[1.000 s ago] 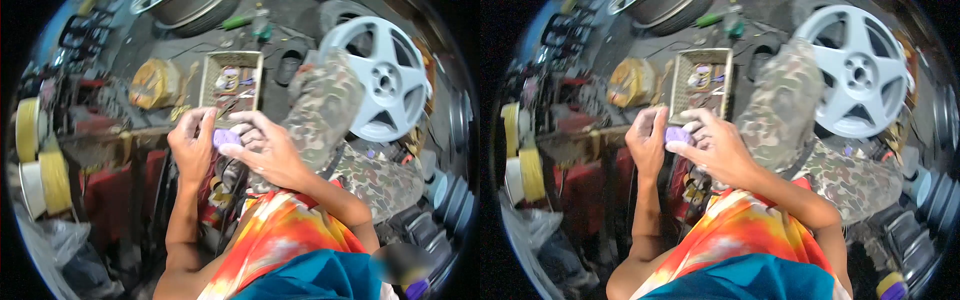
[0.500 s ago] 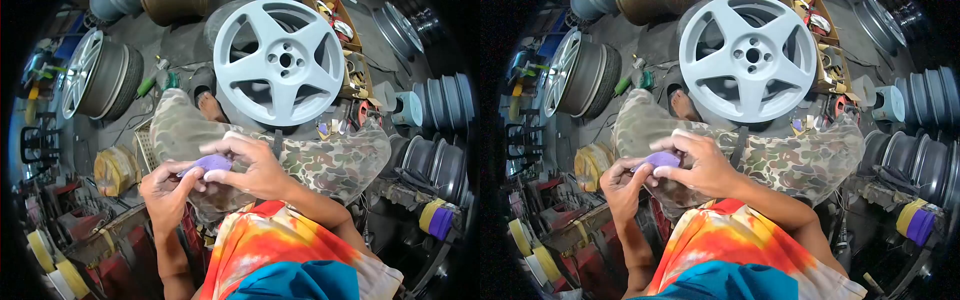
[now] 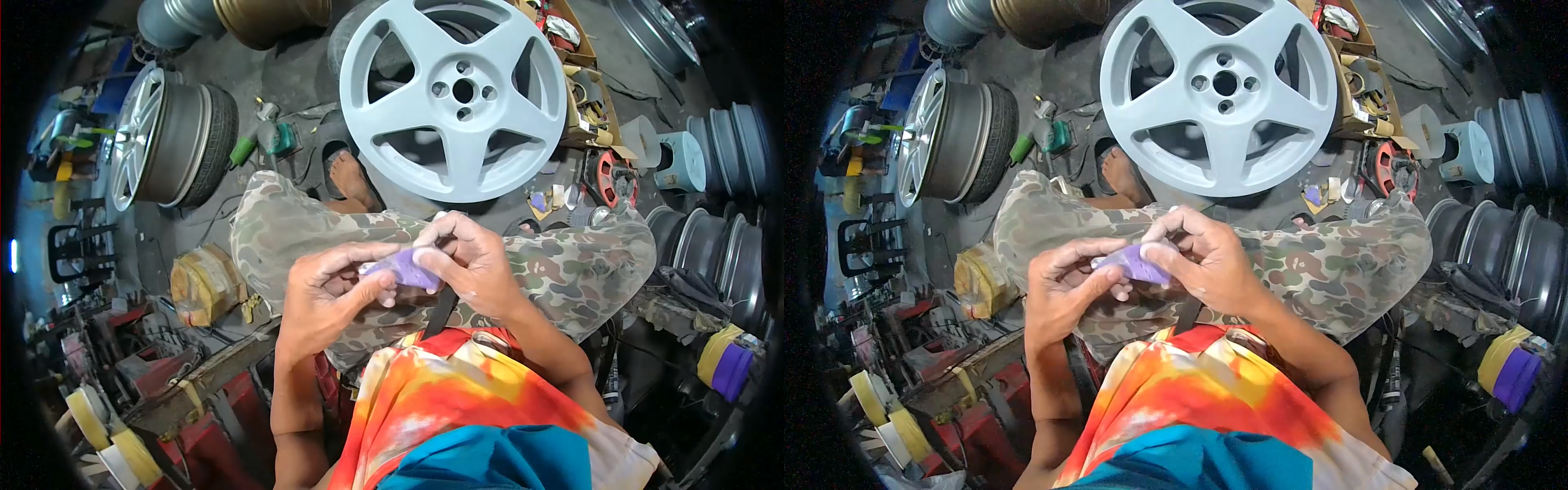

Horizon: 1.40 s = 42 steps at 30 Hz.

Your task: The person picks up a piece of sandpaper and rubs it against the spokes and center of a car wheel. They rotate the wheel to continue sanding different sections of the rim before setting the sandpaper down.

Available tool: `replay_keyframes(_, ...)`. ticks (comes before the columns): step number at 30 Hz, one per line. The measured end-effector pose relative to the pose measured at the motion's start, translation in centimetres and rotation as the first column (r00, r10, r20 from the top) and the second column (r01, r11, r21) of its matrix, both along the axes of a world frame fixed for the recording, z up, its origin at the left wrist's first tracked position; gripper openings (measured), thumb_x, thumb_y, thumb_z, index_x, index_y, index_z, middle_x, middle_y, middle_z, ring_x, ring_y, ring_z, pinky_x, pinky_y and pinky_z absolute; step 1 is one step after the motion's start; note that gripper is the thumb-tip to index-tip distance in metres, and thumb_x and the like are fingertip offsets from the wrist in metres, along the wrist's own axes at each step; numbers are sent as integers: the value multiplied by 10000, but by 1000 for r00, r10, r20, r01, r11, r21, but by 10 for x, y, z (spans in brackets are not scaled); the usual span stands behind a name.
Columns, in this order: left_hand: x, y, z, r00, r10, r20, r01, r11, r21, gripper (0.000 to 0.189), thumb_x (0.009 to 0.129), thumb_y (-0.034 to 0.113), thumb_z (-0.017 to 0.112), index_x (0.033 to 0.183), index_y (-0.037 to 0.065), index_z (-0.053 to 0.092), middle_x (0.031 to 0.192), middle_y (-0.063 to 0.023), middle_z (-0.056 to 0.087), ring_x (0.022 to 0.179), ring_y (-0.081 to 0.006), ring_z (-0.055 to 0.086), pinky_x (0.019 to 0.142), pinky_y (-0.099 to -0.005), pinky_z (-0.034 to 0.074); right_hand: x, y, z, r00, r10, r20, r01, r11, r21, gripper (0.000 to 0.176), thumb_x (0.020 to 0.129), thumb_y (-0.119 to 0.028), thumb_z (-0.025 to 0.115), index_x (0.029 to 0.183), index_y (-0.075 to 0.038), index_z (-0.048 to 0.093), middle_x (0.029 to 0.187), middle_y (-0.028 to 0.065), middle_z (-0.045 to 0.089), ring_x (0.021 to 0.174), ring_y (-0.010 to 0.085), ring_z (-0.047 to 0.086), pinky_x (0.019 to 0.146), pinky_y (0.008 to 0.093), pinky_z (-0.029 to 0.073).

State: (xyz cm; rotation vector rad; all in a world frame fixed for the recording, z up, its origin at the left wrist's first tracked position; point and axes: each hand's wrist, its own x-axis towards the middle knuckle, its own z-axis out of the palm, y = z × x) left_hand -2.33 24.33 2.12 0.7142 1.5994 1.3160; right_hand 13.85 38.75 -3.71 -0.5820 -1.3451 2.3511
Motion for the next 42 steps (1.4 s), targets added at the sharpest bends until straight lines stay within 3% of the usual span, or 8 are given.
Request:
replay_keyframes(12, -9, 36, -4, 879, -125, -459, 190, 977, 98, 118, 876, 51, 777, 978, -3, 756, 783, -112, 705, 629, -189, 686, 563, -314, 513, 13, 35, 16, 897, 434, 79, -403, 879, -253, 361, 1085, -204, 531, 1361, 5, 634, 1008, 110, 736, 755, 141, 705, 658, 268, 566)
replay_keyframes(15, -40, 54, -4, 660, -209, -722, 310, 951, 9, 189, 849, 123, 816, 961, 2, 724, 839, -122, 700, 707, -256, 677, 635, -327, 530, -7, 49, 20, 928, 225, 297, -313, 903, 295, 349, 1058, -177, 574, 1331, 25, 653, 928, 62, 705, 711, 104, 621, 647, 267, 507)
replay_keyframes(18, -89, 69, 4, 595, -33, -803, 172, 981, 88, 208, 856, 162, 813, 929, -6, 714, 816, -122, 687, 695, -232, 665, 661, -346, 522, -43, 91, -3, 915, -108, 388, -321, 385, 865, 312, 982, -100, 632, 1279, -91, 725, 756, 106, 557, 681, 203, 554, 656, 355, 473)
replay_keyframes(22, -160, 69, -17, 586, 14, -810, -15, 1000, 6, 204, 891, 151, 775, 930, -35, 702, 800, -121, 676, 704, -187, 658, 674, -330, 505, -119, 154, -54, 949, -205, 239, -241, 19, 970, 355, 937, -113, 659, 1288, -117, 714, 890, 161, 545, 804, 321, 591, 714, 429, 486)
replay_keyframes(26, -158, 61, -24, 698, 86, -710, -131, 991, -9, 234, 897, 149, 756, 919, -73, 684, 797, -190, 669, 698, -330, 647, 667, -384, 499, -155, 187, -79, 962, -171, 212, -239, -156, 959, 364, 929, -142, 670, 1292, -120, 703, 992, 177, 572, 863, 349, 610, 766, 456, 503)
replay_keyframes(31, -133, 58, 3, 713, 85, -696, -64, 996, 56, 141, 888, 91, 737, 899, -43, 696, 823, -133, 674, 753, -185, 662, 680, -317, 507, -167, 168, -101, 946, -208, 248, -293, -221, 930, 322, 954, -209, 660, 1249, -86, 702, 1019, 150, 596, 914, 331, 617, 792, 468, 497)
replay_keyframes(38, -53, 69, 38, 107, -563, -819, 605, 691, -396, 164, 845, 196, 684, 889, 38, 700, 840, -68, 615, 824, -243, 613, 707, -351, 476, -170, 173, -96, 969, -173, 178, -235, -407, 883, 292, 956, -202, 628, 1198, -55, 701, 1031, 103, 606, 963, 274, 607, 817, 432, 463)
replay_keyframes(42, -30, 90, 46, -2, -605, -796, 679, 583, -446, 163, 810, 217, 670, 826, 65, 726, 811, -40, 616, 826, -200, 603, 707, -314, 430, -176, 151, -110, 947, -268, 175, -275, -398, 875, 313, 944, -190, 665, 1230, -70, 712, 971, 124, 608, 905, 302, 608, 783, 443, 468)
